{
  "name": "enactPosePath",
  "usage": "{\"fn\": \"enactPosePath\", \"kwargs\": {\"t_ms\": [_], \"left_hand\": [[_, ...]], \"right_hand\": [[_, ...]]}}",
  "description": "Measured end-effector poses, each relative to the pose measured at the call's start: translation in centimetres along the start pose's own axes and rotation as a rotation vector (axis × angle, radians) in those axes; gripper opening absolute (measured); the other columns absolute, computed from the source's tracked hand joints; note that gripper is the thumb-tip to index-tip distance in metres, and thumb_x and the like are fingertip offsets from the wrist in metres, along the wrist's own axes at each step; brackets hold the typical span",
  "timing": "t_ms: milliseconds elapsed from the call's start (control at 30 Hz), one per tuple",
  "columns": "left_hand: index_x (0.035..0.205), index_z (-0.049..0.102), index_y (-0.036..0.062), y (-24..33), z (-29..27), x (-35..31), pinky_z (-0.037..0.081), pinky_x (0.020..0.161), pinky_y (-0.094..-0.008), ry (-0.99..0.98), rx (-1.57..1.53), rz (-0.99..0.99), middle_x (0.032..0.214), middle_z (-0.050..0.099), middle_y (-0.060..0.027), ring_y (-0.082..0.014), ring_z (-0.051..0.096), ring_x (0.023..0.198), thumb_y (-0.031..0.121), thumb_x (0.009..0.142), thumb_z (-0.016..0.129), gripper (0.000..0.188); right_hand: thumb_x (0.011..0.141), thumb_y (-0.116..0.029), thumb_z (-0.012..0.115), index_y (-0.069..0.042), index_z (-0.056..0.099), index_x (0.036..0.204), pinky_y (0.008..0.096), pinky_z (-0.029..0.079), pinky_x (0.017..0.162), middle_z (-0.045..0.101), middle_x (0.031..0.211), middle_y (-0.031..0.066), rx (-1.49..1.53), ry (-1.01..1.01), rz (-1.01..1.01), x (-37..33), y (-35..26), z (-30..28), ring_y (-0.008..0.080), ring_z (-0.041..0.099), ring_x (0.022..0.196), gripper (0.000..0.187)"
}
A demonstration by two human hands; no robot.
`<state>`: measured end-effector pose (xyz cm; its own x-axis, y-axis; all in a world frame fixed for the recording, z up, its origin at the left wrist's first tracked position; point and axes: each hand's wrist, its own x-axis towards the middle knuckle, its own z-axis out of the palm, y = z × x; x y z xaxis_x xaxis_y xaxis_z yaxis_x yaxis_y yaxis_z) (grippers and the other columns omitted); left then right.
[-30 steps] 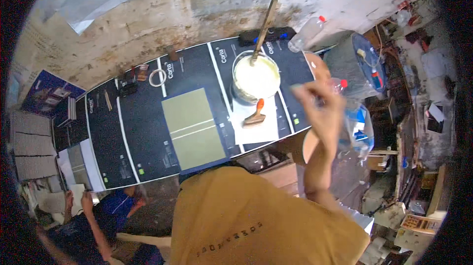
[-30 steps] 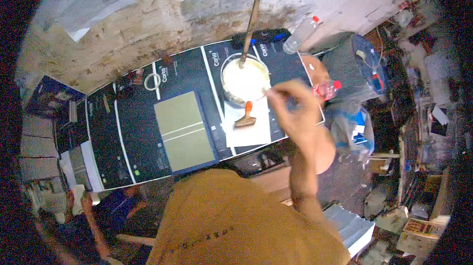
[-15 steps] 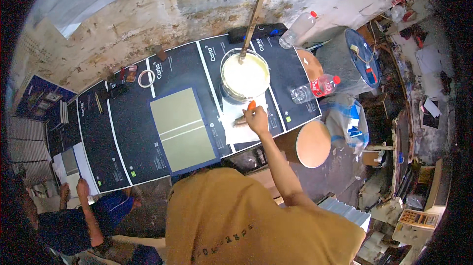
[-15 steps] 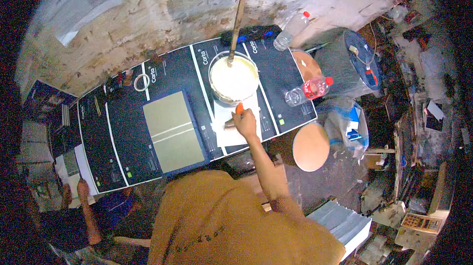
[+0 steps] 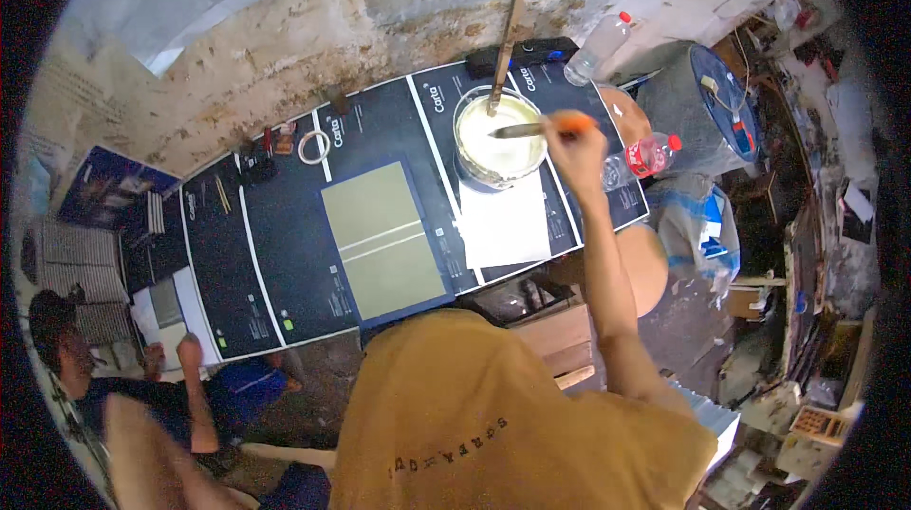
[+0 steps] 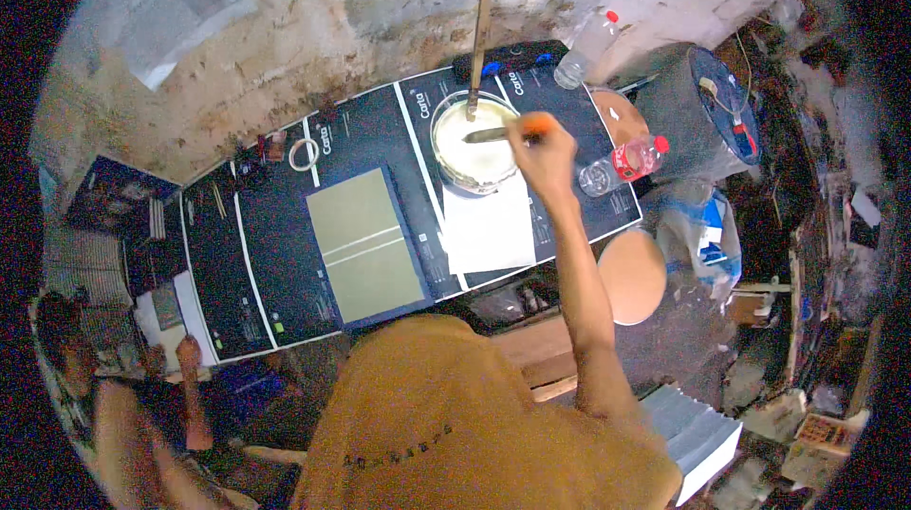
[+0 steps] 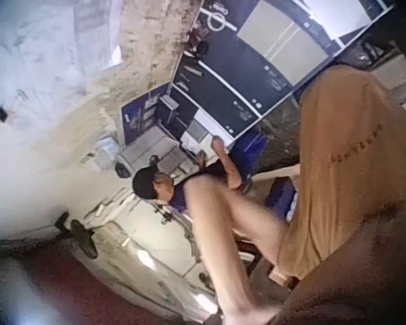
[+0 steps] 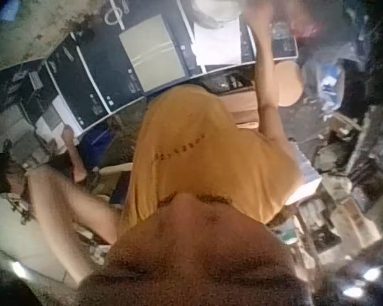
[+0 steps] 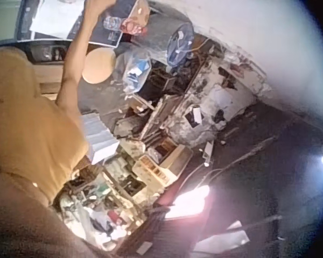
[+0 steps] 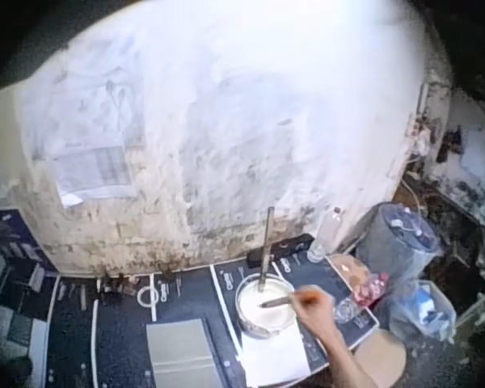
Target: The person applies adhesive to individual cardboard sheets using a brush, dipping the brush into a container of white liquid, spreading it across the surface of the sheets, and stacking the sheets after each application.
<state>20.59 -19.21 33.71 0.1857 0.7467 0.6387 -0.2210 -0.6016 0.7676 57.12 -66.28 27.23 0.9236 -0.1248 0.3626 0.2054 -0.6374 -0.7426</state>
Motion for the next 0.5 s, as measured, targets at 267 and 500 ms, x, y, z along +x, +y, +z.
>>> {"fn": "enactPosePath", "kwargs": {"t_ms": [267, 500], "left_hand": [[0.140, 0.045, -0.0020, 1.7, 6.3, 7.3, 0.050, 0.100, -0.0497, -0.008, -0.655, 0.184, 0.141, 0.049, -0.0247, -0.0359, 0.059, 0.120, 0.039, 0.101, 0.050, 0.057], [0.146, 0.042, 0.0036, -8.5, -12.8, -7.6, 0.037, 0.107, -0.0498, 0.234, 0.403, -0.284, 0.145, 0.045, -0.0192, -0.0335, 0.049, 0.126, 0.055, 0.105, 0.028, 0.067]], "right_hand": [[0.079, -0.028, 0.074, 0.002, 0.070, 0.086, 0.0453, 0.054, 0.069, 0.069, 0.081, 0.0237, -0.066, -0.289, -0.110, 3.8, 8.7, 8.2, 0.0405, 0.068, 0.074, 0.031], [0.082, -0.041, 0.069, 0.001, 0.073, 0.079, 0.0461, 0.055, 0.072, 0.068, 0.072, 0.0249, -0.100, -0.255, -0.057, 7.1, 2.1, 2.7, 0.0402, 0.070, 0.075, 0.042]]}}
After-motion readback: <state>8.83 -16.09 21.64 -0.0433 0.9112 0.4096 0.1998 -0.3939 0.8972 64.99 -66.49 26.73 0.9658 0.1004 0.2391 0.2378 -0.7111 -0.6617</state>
